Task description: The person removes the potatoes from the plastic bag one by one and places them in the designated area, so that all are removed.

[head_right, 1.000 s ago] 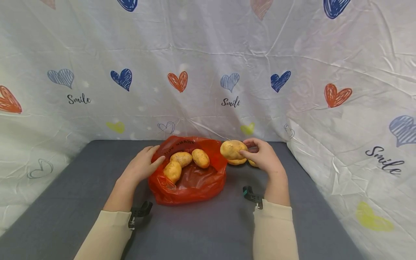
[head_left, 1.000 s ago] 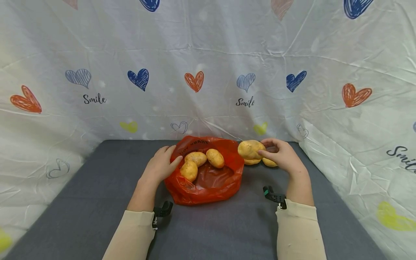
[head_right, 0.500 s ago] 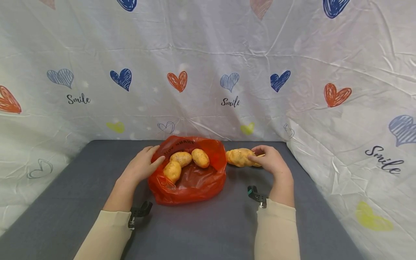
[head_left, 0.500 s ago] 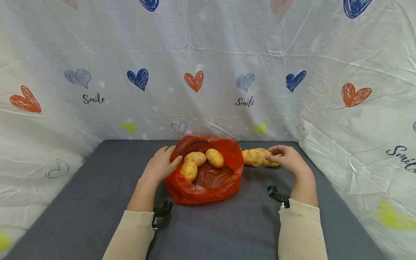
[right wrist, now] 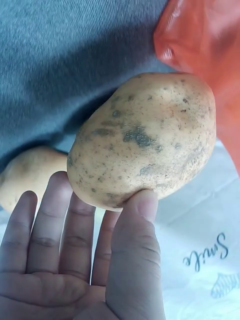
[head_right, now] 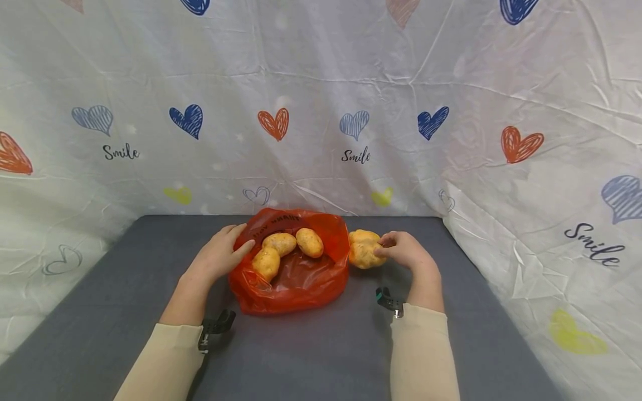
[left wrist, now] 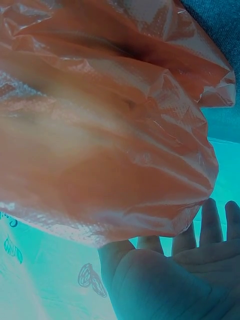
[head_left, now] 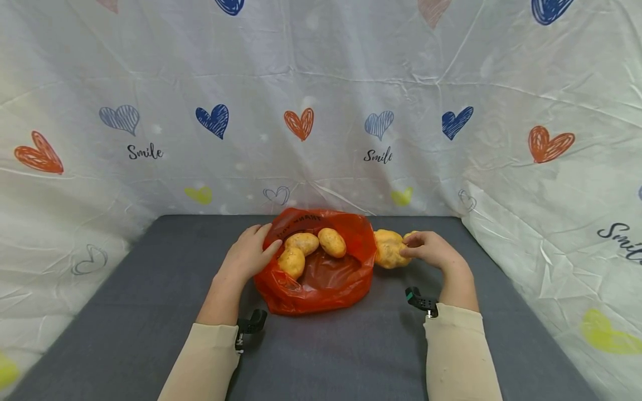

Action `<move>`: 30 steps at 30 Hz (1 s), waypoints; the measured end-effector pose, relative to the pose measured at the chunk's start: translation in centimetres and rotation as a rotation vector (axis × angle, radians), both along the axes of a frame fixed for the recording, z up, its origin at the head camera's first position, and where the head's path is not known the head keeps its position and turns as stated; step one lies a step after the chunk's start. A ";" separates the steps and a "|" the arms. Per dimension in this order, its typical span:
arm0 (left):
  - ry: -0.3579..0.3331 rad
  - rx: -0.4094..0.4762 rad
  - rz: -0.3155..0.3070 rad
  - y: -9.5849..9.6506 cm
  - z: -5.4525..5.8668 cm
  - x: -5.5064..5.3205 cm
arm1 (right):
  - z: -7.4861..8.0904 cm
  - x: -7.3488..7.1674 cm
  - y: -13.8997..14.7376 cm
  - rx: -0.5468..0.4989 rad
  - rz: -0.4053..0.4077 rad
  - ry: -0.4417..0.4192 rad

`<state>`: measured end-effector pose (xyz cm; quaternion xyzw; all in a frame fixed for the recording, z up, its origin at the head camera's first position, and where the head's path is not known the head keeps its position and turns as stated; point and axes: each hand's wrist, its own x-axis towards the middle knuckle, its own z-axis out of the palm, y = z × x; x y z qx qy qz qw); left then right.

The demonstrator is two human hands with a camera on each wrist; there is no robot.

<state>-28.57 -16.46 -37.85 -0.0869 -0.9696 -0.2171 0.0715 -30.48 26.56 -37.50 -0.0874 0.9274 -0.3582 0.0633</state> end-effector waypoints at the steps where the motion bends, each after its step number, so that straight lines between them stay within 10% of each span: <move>1: 0.000 0.002 0.002 0.0 0.0 0.0 | -0.1 -0.1 -0.1 0.005 0.011 0.005; 30: -0.010 0.000 -0.012 0.0 0.0 0.1 | -1.4 -0.8 -0.5 -0.028 0.040 -0.031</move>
